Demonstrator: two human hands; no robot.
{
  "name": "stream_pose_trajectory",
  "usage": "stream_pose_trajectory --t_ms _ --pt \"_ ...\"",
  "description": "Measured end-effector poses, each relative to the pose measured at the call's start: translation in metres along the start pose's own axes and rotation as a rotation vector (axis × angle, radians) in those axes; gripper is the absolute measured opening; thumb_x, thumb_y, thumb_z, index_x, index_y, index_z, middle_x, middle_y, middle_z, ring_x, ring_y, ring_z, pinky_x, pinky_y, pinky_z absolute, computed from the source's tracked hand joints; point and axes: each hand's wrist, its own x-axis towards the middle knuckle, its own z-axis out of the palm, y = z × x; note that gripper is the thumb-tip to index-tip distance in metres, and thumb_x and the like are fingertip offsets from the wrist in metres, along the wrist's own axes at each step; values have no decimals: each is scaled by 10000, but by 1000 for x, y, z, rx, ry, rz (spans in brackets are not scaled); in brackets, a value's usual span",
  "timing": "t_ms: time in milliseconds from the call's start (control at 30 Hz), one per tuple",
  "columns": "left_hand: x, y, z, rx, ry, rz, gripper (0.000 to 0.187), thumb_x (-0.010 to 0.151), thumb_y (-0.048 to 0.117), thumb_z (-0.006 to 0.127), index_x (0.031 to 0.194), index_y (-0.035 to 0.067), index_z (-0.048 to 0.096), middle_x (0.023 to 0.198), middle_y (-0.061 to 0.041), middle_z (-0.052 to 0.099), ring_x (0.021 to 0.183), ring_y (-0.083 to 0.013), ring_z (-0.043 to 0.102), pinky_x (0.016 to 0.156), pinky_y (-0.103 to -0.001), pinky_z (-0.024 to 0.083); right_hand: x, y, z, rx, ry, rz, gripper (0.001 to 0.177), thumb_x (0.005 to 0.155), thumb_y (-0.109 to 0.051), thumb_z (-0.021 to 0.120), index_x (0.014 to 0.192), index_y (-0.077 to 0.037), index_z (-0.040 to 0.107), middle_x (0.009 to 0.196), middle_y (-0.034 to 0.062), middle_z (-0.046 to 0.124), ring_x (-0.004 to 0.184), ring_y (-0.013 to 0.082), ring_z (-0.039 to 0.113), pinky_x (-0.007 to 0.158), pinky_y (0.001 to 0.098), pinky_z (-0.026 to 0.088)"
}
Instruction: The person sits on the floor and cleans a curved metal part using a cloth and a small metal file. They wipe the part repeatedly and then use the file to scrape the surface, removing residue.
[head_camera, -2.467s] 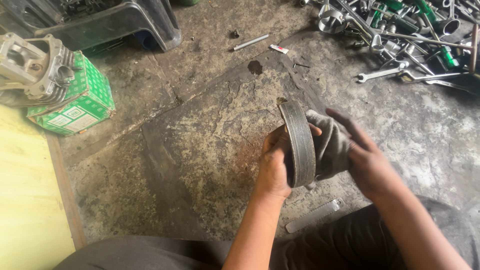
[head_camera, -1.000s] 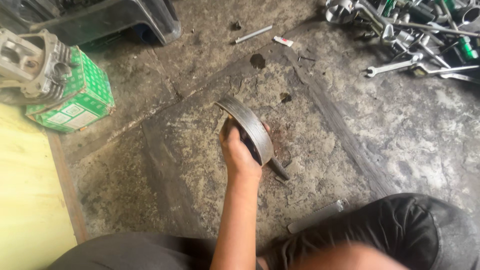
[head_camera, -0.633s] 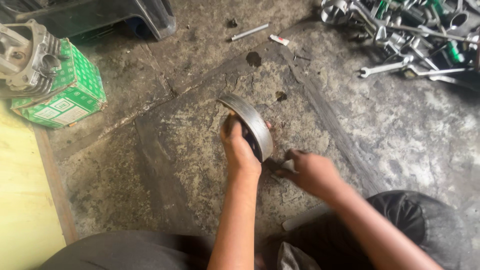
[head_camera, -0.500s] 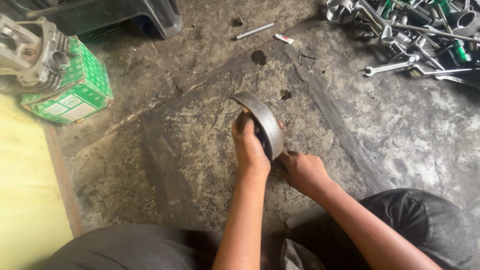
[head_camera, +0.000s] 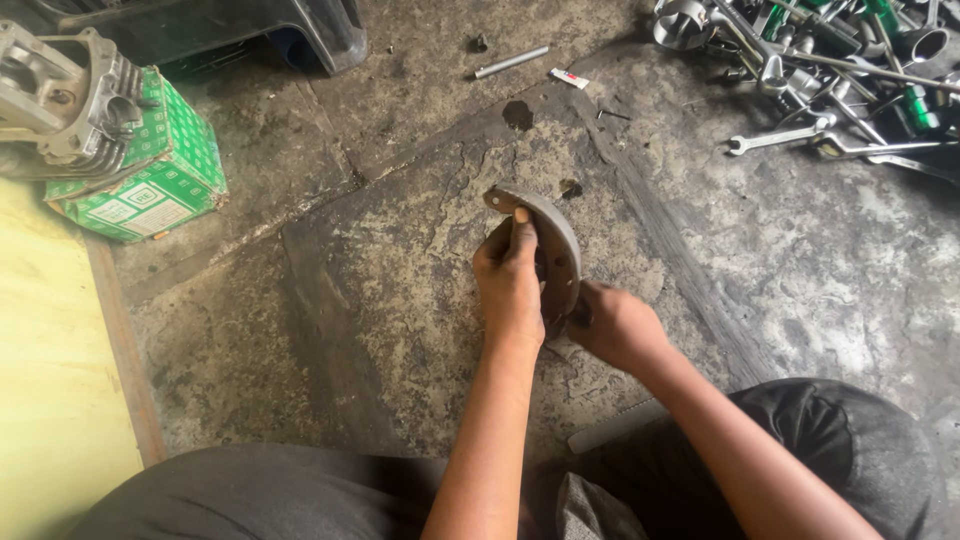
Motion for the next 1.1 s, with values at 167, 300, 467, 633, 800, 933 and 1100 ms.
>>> stream_pose_trajectory --t_ms 167,300,467,633,800,933,1100 --pt "1 -1 0 67 -26 74 357 998 327 660 975 -23 725 882 -109 709 749 -203 682 681 -357 600 12 20 -8 307 55 77 204 847 -110 744 1023 -52 660 893 105 765 781 210 727 714 385 583" --pt "3 2 3 -57 44 -43 247 986 227 638 1022 -14 677 973 -95 710 923 -196 678 840 -332 540 12 16 -21 784 21 316 259 961 -82 629 1209 -39 567 981 142 730 742 217 652 631 381 553" --pt "-5 15 2 -550 157 -211 343 1004 234 417 1239 22 549 1098 -142 645 1019 -235 630 908 -398 558 8 9 -24 860 193 167 394 924 -15 509 1316 -52 518 1150 -24 685 788 73 685 636 287 555" --pt "-9 37 1 -629 370 -226 445 1024 341 262 1315 101 498 1071 -144 625 1007 -216 629 898 -364 543 -5 -2 -21 817 125 117 361 987 -217 597 1320 -76 602 910 44 662 701 98 512 590 311 445" --pt "-12 37 1 -709 409 -257 446 1044 368 270 1216 51 532 972 -129 582 874 -210 570 812 -374 516 -9 -1 -16 1190 48 240 391 1062 -330 554 1206 9 684 751 11 479 639 124 437 565 310 419" --pt "-10 33 0 -700 390 -276 390 1041 374 274 1027 85 536 881 -110 581 784 -200 537 743 -368 487 -15 -1 -15 1302 66 184 237 980 -212 632 1133 -32 641 837 2 586 757 113 540 696 305 479" --pt "-9 32 0 -748 420 -271 350 1025 349 297 902 107 517 792 -78 578 713 -189 544 707 -362 480 -18 -3 -1 1501 45 166 134 918 -140 700 992 -55 626 924 17 673 849 121 606 795 327 508"
